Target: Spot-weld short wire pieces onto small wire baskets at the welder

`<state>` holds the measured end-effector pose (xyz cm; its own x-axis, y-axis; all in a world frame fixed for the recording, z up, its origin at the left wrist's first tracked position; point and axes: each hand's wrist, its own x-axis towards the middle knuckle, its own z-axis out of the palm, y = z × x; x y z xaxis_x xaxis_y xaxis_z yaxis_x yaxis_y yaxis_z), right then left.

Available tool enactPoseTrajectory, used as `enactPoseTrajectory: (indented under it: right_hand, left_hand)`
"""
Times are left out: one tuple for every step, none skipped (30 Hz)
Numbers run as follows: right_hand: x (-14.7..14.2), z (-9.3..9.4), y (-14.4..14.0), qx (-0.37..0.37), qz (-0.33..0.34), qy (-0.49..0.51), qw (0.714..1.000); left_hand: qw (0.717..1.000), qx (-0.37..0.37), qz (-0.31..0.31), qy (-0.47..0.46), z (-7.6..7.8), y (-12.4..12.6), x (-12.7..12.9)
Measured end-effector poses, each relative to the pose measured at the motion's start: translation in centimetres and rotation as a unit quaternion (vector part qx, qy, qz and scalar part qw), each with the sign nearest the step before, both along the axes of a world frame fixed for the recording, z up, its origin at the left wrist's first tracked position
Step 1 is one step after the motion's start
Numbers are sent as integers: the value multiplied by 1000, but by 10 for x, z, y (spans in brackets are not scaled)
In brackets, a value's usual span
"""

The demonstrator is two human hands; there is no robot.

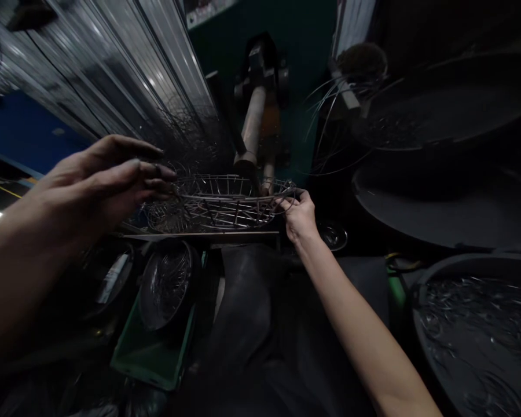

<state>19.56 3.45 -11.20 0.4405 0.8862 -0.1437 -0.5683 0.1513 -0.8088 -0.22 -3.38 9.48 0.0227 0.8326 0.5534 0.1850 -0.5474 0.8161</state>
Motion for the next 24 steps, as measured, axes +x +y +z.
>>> enactPoseTrajectory:
  right_hand:
    - [0, -3, 3, -4, 9, 5, 1000]
    - [0, -6, 4, -3, 15, 5, 1000]
    - [-2, -9, 5, 1, 14, 2, 1000]
    - [-5, -11, 5, 7, 10, -4, 1000]
    - [-8, -12, 5, 15, 4, -11, 1000]
    - [-12, -12, 5, 25, -4, -19, 1000]
    - [-15, -12, 5, 35, -14, -28, 999]
    - [-19, -11, 5, 44, -24, -38, 998]
    - [-22, -10, 5, 50, -33, -49, 997]
    - [-24, -9, 6, 53, -42, -61, 996]
    - [-26, -7, 7, 51, -52, -73, 995]
    - [-27, -6, 8, 48, -59, -83, 994]
    - [-28, -5, 8, 47, -65, -92, 993]
    - [-27, -3, 9, 48, -70, -99, 991]
    - [-27, -2, 9, 52, -74, -105, 990]
    - [-26, 0, 9, 57, -75, -113, 989]
    - [-25, 1, 9, 63, -74, -122, 988]
    - [-23, 3, 9, 68, -73, -135, 986]
    - [-22, 4, 9, 72, -73, -148, 984]
    - [-20, 6, 8, 77, -74, -160, 981]
    - [-19, 7, 7, 81, -74, -170, 979]
    - [-18, 8, 6, 85, -76, -178, 977]
    - [-17, 10, 5, 86, -76, -184, 976]
    - [-15, 11, 4, 87, -73, -188, 976]
  left_hand:
    - [1000, -1, 0, -7, 2, 1, 1]
    - [1000, -4, -1, -16, 4, 2, 1]
    - [1000, -9, -3, -25, 7, 4, 0]
    - [999, -19, -11, -34, 11, 6, -2]
    - [998, -38, -25, -35, 15, 8, -4]
    - [996, -66, -50, -24, 20, 9, -6]
    - [992, -100, -78, -1, 24, 10, -9]
    - [986, -132, -103, 28, 26, 9, -11]
    - [979, -156, -120, 55, 27, 7, -14]
    - [974, -171, -125, 76, 26, 2, -17]
    - [974, -176, -118, 86, 22, -3, -19]
    - [976, -173, -104, 85, 17, -10, -22]
    - [979, -166, -87, 78, 10, -17, -24]
    - [982, -160, -76, 72, 3, -24, -27]
    - [984, -151, -70, 67, -5, -29, -29]
    - [986, -140, -69, 61, -13, -34, -31]
    - [988, -127, -72, 54, -20, -38, -33]
    - [989, -114, -78, 45, -28, -40, -36]
    - [991, -102, -83, 35, -35, -42, -38]
    - [991, -95, -89, 24, -42, -44, -41]
    - [992, -90, -93, 12, -49, -46, -44]
    - [991, -88, -97, 0, -56, -48, -46]
    - [991, -85, -103, -11, -62, -50, -48]
    - [991, -82, -108, -21, -67, -53, -49]
